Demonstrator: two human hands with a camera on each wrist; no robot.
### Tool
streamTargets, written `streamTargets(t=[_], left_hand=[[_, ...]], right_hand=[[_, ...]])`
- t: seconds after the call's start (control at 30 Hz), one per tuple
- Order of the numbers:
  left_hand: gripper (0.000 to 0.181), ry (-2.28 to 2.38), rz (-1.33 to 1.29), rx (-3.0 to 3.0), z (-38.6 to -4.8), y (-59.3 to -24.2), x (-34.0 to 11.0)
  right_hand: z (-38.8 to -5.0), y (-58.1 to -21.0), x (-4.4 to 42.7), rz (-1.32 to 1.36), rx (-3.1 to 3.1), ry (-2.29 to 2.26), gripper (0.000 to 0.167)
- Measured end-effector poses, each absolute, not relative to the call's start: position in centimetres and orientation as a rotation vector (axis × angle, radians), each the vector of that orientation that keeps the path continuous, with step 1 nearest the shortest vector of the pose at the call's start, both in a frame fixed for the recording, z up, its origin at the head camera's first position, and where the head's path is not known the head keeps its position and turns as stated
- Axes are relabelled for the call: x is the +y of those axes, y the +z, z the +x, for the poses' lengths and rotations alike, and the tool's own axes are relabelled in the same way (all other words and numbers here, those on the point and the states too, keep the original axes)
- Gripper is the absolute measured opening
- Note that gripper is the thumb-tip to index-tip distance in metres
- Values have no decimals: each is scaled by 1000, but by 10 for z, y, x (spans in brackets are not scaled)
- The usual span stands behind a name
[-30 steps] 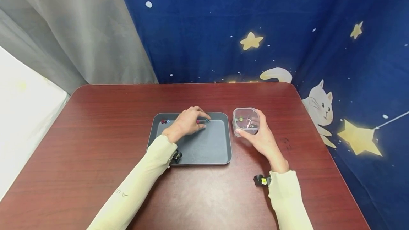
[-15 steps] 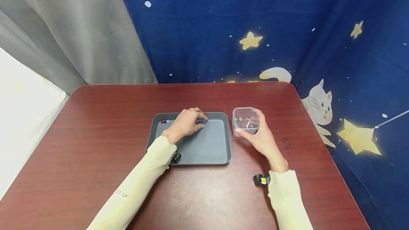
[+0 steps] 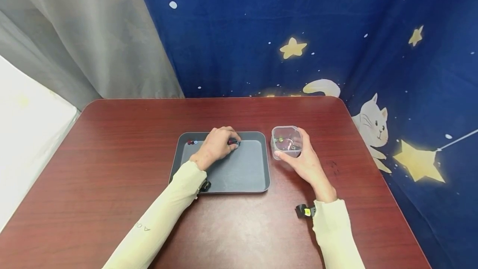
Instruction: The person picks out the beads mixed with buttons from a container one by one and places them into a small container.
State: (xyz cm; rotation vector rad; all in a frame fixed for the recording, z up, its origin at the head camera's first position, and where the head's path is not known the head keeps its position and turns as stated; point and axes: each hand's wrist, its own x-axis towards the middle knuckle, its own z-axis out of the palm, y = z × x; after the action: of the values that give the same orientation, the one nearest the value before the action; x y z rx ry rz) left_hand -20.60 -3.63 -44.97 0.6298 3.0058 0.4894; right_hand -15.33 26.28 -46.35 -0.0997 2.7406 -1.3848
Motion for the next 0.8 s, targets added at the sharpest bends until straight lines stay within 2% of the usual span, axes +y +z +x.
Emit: streamTargets(t=[0.8], left_hand=[[11, 874, 557, 3006, -209, -448, -36]], right_hand=[[-154, -464, 263, -96, 2744, -1403, 106]])
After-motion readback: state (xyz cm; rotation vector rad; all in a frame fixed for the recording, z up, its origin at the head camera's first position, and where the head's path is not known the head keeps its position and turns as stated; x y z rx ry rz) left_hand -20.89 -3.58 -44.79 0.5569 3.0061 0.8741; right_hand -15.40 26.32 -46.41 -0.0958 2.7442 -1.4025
